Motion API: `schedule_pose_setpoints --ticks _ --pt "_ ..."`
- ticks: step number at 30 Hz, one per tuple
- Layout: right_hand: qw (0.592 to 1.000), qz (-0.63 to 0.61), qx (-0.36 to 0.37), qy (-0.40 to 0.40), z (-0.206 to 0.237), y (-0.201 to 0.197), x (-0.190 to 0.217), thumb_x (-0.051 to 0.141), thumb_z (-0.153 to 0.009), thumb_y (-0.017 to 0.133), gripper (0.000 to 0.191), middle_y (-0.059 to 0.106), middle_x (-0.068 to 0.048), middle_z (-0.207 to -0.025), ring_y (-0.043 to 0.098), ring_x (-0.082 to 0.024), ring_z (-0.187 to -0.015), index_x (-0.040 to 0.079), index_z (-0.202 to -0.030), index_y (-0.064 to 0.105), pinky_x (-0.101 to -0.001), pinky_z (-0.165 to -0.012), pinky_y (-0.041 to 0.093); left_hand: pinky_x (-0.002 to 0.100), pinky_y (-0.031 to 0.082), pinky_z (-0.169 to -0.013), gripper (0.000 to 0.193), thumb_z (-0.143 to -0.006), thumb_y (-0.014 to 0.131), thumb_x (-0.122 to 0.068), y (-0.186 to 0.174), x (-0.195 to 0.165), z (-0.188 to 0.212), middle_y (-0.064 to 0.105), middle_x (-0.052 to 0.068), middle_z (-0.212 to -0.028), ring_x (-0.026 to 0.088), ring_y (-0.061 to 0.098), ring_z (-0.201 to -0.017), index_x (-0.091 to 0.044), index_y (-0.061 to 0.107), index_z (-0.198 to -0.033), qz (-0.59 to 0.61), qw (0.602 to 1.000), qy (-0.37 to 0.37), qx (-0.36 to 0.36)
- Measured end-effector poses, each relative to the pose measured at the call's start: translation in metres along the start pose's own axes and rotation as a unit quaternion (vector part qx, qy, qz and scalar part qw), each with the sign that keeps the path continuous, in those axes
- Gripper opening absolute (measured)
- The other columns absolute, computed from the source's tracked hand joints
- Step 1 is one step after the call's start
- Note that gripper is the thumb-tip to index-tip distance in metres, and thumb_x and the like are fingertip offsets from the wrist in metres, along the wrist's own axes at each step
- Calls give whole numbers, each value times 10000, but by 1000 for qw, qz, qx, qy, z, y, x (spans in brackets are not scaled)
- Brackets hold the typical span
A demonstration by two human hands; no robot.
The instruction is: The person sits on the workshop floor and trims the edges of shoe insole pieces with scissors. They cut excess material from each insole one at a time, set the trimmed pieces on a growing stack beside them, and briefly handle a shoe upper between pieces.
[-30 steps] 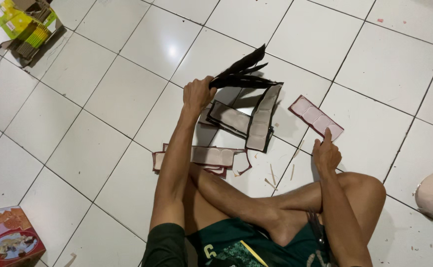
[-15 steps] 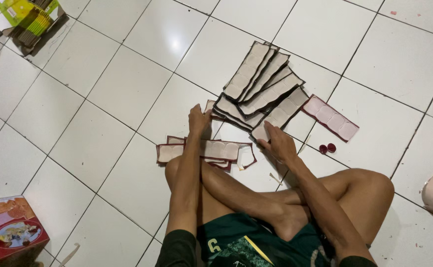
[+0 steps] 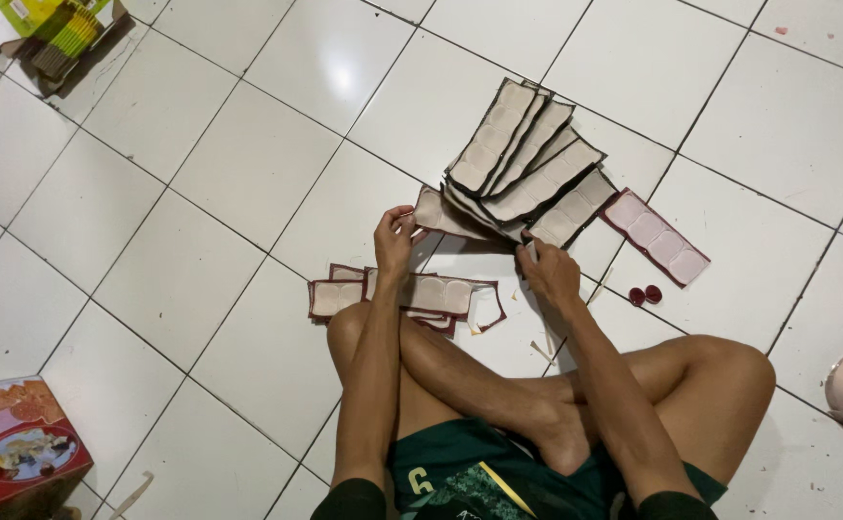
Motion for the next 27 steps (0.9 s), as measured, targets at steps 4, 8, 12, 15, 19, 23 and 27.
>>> schedule_pose_setpoints --ticks 4,8,12,15,19,23,27 --pt "996 -34 9 84 -6 -2 -15 504 -1035 519 477 723 -196 -823 702 -409 -850 88 -1011 750 -508 -793 528 413 634 -873 201 -1050 598 -56 4 -11 12 583 110 -1080 169 627 -1000 43 561 -1220 61 995 75 25" --pt "992 -71 -28 97 -13 -10 -24 497 -1013 512 458 753 -148 -801 715 -381 -859 96 -992 732 -498 -785 527 401 630 -857 146 -1046 573 -68 -8 -30 22 584 97 -1128 162 646 -1031 22 566 -1160 31 995 94 -6" --pt "993 -54 -43 92 -12 -12 -26 501 -1001 556 454 750 -193 -893 710 -401 -893 89 -1122 702 -501 -817 534 382 667 -852 141 -1057 545 -92 -29 -56 41 577 80 -1124 172 660 -1024 12 575 -1147 42 995 70 -50" --pt "988 -22 -155 -17 -5 -22 -7 497 -960 673 591 724 -252 -1014 701 -418 -919 32 -1321 618 -503 -801 545 367 678 -838 159 -1028 526 -90 -55 -62 50 622 87 -1107 188 690 -1007 7 570 -1147 44 995 26 -80" --pt "970 -74 -197 -122 9 -12 26 517 -918 766 739 673 -193 -1057 692 -319 -886 -23 -1380 565 -424 -666 572 386 645 -814 191 -1043 565 -37 -112 -53 55 617 114 -1044 191 608 -922 50 597 -1210 11 989 -24 -146" --pt "969 -10 -98 -227 20 26 82 609 -902 781 777 636 -91 -921 601 -200 -765 74 -1417 550 -370 -632 522 366 632 -753 371 -931 648 -171 -155 -42 66 703 159 -1068 234 714 -900 19 571 -1240 -211 955 -83 -191" --pt "954 34 146 -261 33 76 125 670 -694 804 1093 621 -152 -878 593 -278 -713 161 -1564 381 -430 -598 514 383 553 -817 605 -905 790 -345 -177 -29 95 743 239 -1074 307 719 -919 78 562 -1273 -456 845 -132 -244"
Point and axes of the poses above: each hand's wrist, its own z-axis away from the middle knuckle, its own y-axis out of the palm, x = y × z, the point moved 7 cm from there along -z, towards the middle knuckle
